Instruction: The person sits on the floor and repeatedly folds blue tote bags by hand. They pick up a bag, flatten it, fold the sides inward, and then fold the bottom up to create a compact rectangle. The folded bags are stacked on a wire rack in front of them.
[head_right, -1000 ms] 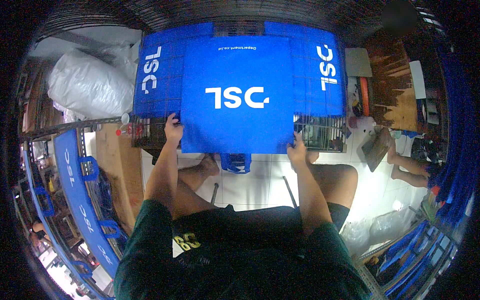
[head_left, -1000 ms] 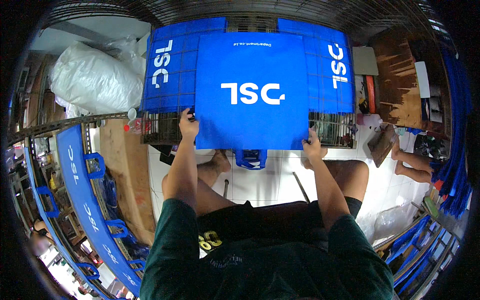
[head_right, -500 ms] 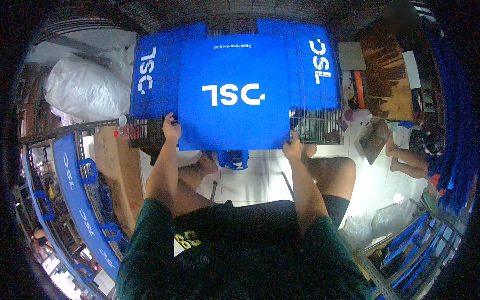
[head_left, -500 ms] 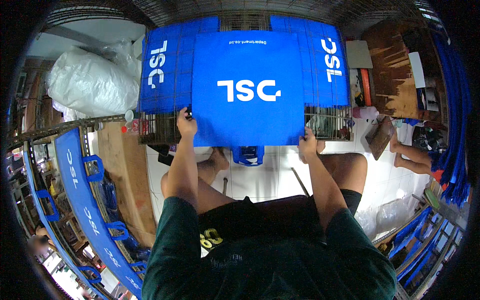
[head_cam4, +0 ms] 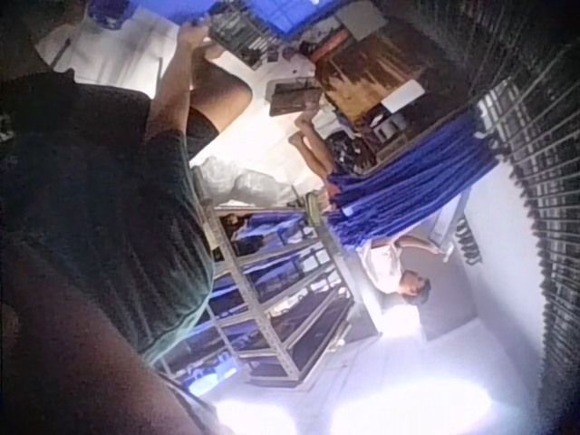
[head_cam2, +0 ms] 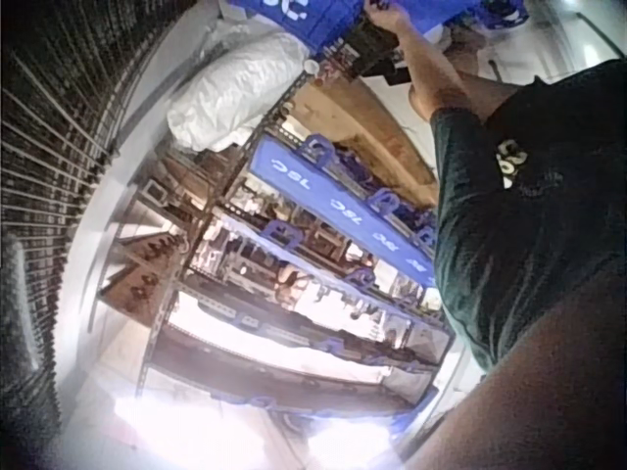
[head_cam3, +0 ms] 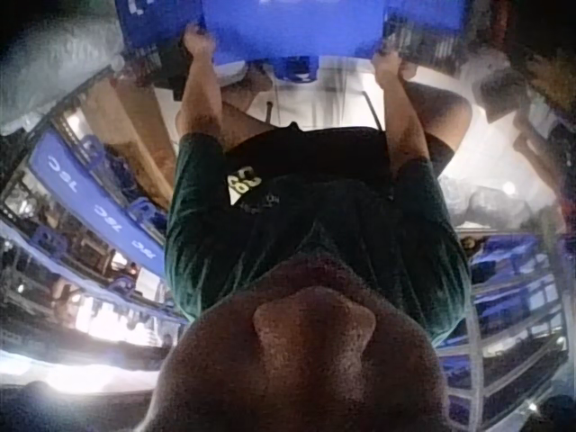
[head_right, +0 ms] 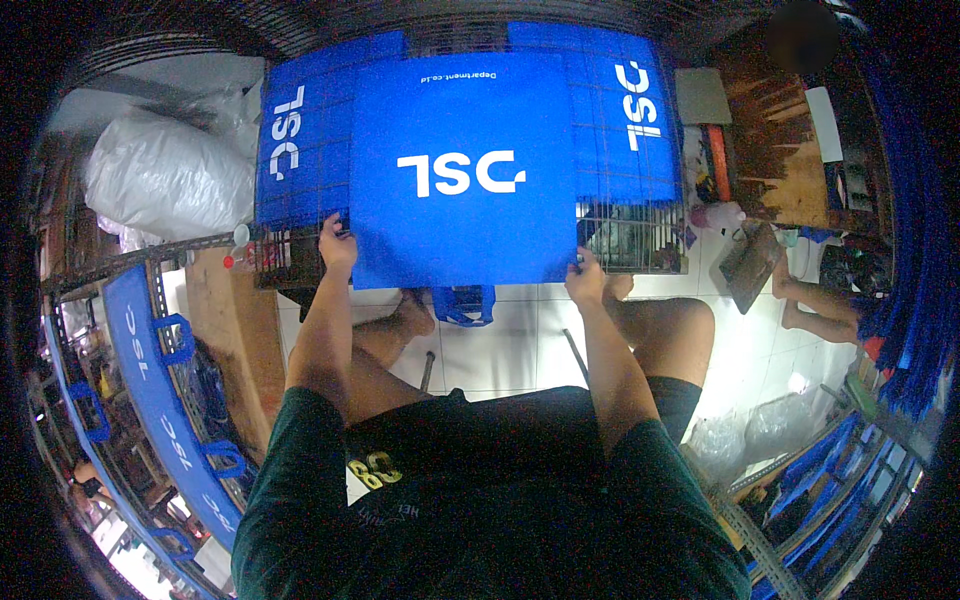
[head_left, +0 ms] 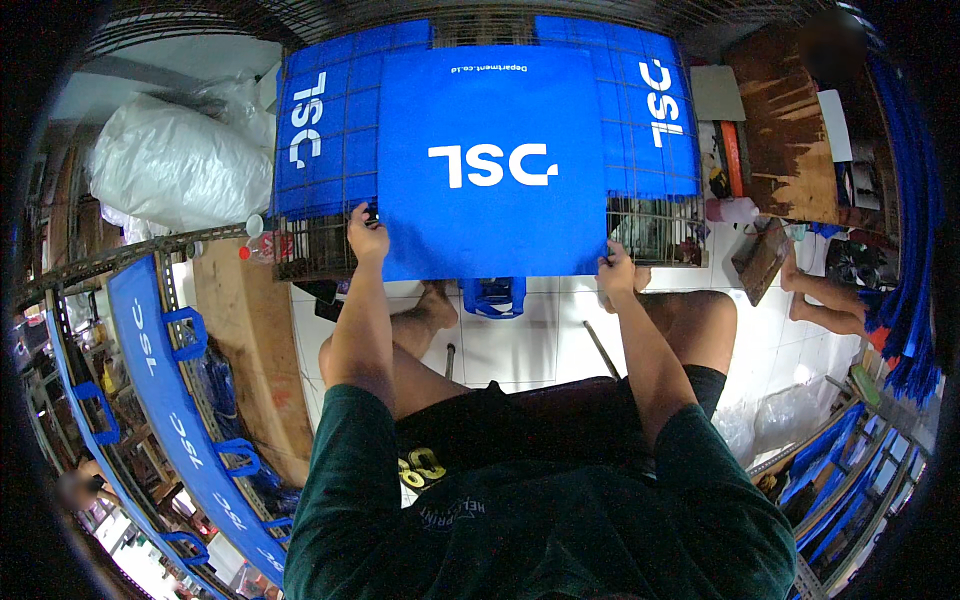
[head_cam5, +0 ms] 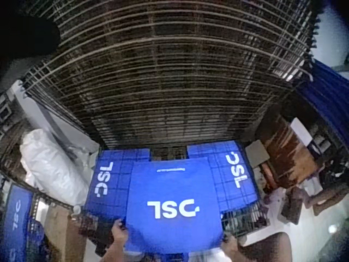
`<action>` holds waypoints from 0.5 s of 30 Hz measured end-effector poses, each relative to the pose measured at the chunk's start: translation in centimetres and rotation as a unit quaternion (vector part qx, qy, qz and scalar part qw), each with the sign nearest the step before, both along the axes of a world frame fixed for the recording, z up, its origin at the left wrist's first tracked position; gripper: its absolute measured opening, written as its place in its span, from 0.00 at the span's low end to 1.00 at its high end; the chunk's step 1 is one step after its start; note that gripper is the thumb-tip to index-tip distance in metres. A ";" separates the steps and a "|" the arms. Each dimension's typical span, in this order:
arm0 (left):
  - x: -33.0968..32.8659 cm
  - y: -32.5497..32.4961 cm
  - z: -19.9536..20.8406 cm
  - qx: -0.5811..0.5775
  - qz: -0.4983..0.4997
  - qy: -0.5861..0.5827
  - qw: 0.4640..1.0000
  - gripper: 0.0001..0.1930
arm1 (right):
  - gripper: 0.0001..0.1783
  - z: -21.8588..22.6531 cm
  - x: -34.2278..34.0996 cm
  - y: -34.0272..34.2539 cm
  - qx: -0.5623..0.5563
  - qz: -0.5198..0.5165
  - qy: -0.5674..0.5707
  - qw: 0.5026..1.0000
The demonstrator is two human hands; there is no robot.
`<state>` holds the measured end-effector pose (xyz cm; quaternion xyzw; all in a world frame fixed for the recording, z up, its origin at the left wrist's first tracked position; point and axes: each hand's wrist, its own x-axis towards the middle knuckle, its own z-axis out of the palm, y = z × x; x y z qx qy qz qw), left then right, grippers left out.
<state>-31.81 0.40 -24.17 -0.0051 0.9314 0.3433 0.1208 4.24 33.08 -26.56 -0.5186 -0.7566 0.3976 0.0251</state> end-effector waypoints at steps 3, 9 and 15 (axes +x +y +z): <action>0.0 0.4 0.1 -0.001 -0.009 0.009 1.000 0.27 | 0.24 -1.1 0.7 0.1 0.013 0.000 -0.003 1.000; -0.5 -0.7 -1.1 0.025 0.013 -0.008 1.000 0.28 | 0.24 1.8 -0.4 -0.5 -0.007 0.016 -0.009 1.000; -0.9 -1.0 -1.1 -0.022 -0.015 0.091 0.996 0.31 | 0.25 10.0 -1.7 0.9 0.103 0.008 -0.006 0.995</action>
